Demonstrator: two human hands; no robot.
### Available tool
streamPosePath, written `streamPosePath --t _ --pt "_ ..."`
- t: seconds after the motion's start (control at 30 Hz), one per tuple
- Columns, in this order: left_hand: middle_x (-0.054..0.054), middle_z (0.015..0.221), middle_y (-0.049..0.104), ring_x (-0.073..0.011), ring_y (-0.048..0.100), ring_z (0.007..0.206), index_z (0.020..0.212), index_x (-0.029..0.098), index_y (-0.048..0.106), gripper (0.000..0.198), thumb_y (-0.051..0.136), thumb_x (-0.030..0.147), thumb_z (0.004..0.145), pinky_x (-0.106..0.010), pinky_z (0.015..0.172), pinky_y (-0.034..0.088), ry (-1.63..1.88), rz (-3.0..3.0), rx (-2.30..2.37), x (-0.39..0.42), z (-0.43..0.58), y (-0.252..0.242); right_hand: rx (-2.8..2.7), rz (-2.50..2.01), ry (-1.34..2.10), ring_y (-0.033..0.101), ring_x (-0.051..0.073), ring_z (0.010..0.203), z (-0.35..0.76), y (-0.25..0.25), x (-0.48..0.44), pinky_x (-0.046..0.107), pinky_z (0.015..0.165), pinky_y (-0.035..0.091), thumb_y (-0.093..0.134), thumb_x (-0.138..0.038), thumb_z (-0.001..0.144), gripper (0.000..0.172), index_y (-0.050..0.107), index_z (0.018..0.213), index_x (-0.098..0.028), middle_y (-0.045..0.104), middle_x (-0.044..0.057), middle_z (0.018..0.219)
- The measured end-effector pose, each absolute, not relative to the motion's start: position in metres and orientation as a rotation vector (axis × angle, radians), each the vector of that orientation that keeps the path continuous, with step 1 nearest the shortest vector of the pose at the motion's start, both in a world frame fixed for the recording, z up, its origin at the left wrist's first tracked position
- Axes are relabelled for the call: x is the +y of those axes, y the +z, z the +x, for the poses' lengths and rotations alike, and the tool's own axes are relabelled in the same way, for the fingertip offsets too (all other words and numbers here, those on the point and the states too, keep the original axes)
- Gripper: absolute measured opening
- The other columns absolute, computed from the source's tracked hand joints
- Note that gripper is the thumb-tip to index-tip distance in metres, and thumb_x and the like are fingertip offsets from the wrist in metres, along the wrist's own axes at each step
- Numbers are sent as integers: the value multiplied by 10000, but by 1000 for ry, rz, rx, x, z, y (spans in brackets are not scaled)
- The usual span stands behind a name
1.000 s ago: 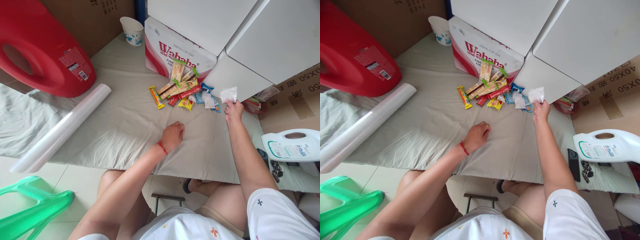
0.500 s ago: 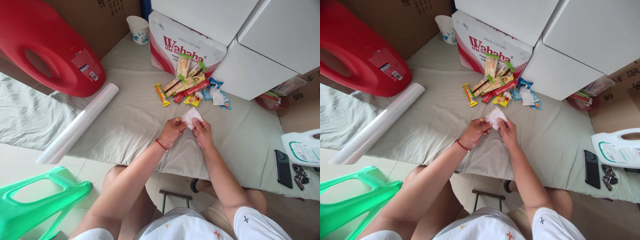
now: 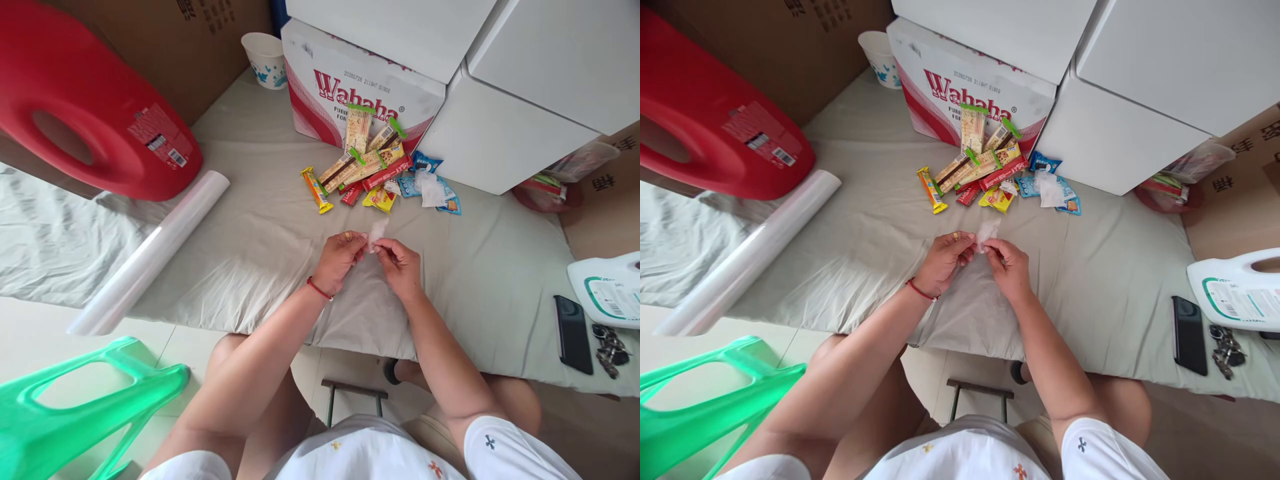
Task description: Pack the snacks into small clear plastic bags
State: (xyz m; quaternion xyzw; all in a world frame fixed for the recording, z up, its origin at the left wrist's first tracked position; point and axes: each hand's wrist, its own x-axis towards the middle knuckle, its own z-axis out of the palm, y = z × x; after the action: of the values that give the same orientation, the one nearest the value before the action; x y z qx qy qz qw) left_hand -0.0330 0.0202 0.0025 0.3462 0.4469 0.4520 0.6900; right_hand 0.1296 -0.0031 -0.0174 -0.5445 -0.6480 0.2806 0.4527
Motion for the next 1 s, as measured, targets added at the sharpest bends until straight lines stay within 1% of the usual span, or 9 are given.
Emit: streamPosePath --t 0.07,0.13,0.2,0.33,0.43,0.63,0.73,0.83,1.0 --pt "-18 772 667 -99 524 633 851 160 692 324 809 423 703 -233 557 346 1007 833 991 18 -32 3 -1446 -1342 821 595 133 637 129 -18 -3 293 655 516 677 -406 959 159 758 990 -272 722 -11 807" --pt "-9 811 666 -102 540 679 915 159 698 386 870 368 639 -235 612 398 1020 901 1041 16 -30 2 -1335 -1299 931 570 120 607 127 -17 -2 273 617 490 707 -422 932 163 747 975 -269 692 -29 765" --pt "0 807 656 -108 552 709 897 162 692 393 895 352 619 -246 669 436 1022 949 1087 16 -29 0 -1265 -1260 999 565 117 609 126 -15 -1 268 617 484 734 -435 907 174 736 963 -270 673 -38 750" --pt "12 727 624 -103 514 667 787 168 674 268 818 384 722 -249 651 411 1017 954 1111 20 -32 -4 -1151 -1224 1052 548 118 614 126 -15 3 277 623 481 747 -459 891 207 712 959 -267 685 -24 786" --pt "21 713 607 -94 478 636 794 172 674 195 761 345 776 -241 618 379 1026 937 1140 23 -36 -4 -1132 -1221 1018 543 124 628 128 -17 4 283 632 477 731 -486 905 223 698 962 -274 669 -19 794" --pt "24 701 583 -96 467 631 789 168 665 201 766 342 791 -245 621 379 992 915 1107 21 -33 -1 -1420 -1225 927 618 154 813 126 -20 0 306 756 535 830 -462 832 241 732 971 -291 678 13 967" --pt "22 701 580 -97 468 632 790 166 667 195 760 336 811 -245 619 375 978 921 1085 19 -31 0 -1322 -1244 1030 616 147 716 124 -21 0 308 710 541 792 -469 865 205 743 932 -281 694 -3 842" --pt "27 697 567 -89 438 601 795 165 659 167 726 309 846 -242 582 345 975 904 1065 17 -32 1 -1185 -1223 1125 604 144 652 125 -22 3 307 669 544 824 -480 828 232 743 886 -270 676 -21 736" --pt "41 674 525 -86 433 590 788 180 601 145 692 259 870 -223 558 341 1033 780 1121 21 -36 0 -955 -1177 1165 581 136 659 130 -18 7 275 631 525 872 -519 766 310 716 859 -268 632 -35 715"
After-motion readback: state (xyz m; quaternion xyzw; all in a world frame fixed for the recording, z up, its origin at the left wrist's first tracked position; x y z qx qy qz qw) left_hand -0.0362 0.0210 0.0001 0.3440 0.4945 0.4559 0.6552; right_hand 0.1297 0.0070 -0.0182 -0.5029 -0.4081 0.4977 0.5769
